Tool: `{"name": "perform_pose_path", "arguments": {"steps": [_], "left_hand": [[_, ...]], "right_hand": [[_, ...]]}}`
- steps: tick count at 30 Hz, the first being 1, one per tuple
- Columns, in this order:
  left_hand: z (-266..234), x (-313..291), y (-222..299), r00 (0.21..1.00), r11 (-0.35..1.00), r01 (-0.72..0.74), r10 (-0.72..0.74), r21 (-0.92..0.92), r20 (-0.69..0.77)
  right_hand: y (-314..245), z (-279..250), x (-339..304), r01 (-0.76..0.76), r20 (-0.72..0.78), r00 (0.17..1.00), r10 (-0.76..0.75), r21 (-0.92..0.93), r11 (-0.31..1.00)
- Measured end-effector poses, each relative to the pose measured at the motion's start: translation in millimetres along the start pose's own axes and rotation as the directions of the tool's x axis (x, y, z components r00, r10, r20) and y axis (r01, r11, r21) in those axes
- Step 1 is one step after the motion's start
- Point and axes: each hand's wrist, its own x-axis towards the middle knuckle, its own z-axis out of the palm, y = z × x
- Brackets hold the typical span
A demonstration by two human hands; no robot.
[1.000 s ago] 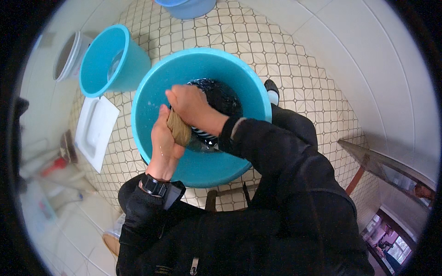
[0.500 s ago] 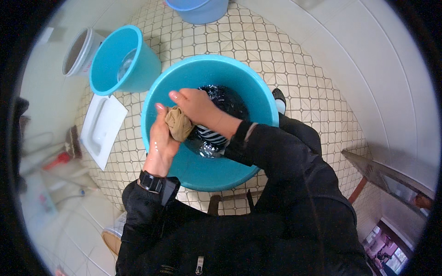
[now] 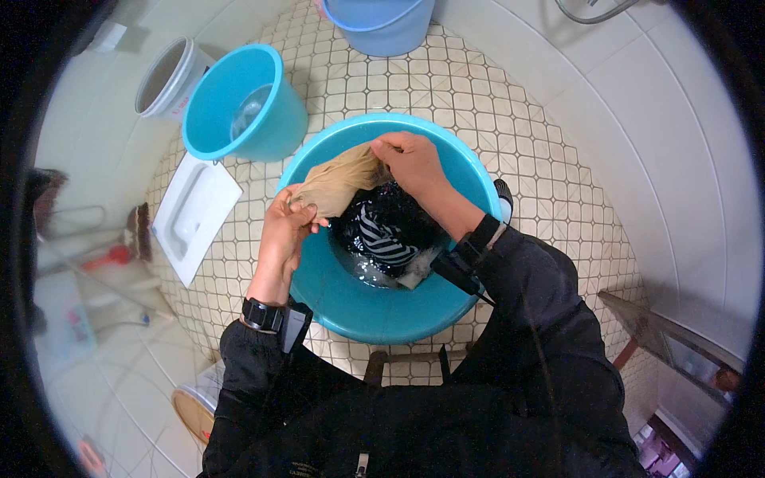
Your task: The person hand-washes several garments in a blue basin filled with water, scrubbing and wringing each item. They handle a beige cloth, a striped garment, and a dark piece, then transfer the washed items into a second basin and refill the first basin with water.
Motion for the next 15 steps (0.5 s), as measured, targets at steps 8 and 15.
{"name": "perform_pose_path", "arguments": {"steps": [8, 15], "left_hand": [[-4, 3, -5, 0.987, 0.997, -0.066, 0.070, 0.031, -0.141], [-6, 5, -3, 0.931, 0.949, -0.298, 0.265, -0.104, -0.249]], "right_hand": [[-12, -8, -4, -0.004, 0.084, 0.996, -0.026, 0.341, 0.940], [-30, -8, -7, -0.434, 0.319, 0.898, 0.302, 0.751, 0.498]]}}
